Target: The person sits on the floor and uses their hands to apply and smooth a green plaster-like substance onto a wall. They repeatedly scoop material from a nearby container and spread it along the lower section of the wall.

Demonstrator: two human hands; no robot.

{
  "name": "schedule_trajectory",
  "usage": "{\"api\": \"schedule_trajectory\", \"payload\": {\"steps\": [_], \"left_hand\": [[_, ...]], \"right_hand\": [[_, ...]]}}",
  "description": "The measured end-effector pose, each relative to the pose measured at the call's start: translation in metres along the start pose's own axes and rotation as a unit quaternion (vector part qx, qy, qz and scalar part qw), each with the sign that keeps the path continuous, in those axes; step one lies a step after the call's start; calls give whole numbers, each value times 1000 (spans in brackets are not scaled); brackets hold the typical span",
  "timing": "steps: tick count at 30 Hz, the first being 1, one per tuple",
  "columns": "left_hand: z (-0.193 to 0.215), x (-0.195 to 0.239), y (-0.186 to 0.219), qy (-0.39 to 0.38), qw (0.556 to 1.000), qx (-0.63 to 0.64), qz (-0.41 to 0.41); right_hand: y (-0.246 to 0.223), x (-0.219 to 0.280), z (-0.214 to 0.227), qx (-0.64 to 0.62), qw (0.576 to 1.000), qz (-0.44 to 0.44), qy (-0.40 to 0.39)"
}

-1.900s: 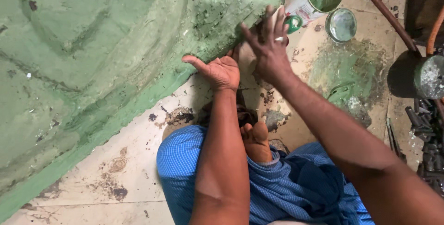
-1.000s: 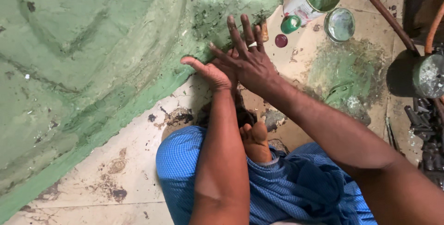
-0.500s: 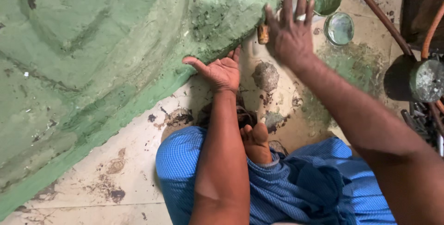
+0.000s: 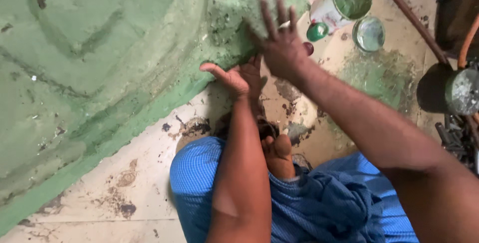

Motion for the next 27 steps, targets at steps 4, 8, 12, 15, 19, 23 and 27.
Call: {"api": "schedule_trajectory", "payload": {"steps": [4, 8, 12, 15, 19, 23, 27], "left_hand": [[11, 6, 0, 32, 998, -19, 40], [16, -2, 3, 10, 1000, 6, 21], [22, -5, 8, 52, 998, -29, -17], [14, 1, 6, -12, 1000, -7, 1], [7, 6, -2, -7, 998, -45, 48], [5, 6, 6, 17, 1000, -23, 1], [6, -1, 7, 58, 994, -77, -44]], "right_hand": [[-44, 8, -7, -249, 966, 48, -52], [-28, 8, -9, -76, 994, 56, 54], [9, -11, -18, 27, 998, -27, 58], [-2, -18, -10, -9, 998, -16, 67], [-44, -5, -8, -251, 959, 40, -128], [-27, 9, -4, -55, 996, 23, -59], [28, 23, -38, -142, 979, -115, -94]]}}
Point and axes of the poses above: each hand's wrist, its own x-axis away from the middle knuckle, its own z-axis out of the back of the hand, y = z × x, the point moved 6 cm from there along -x, towards the middle knuckle, and after that the axes turned 6 degrees about x, right-handed, at the moved point
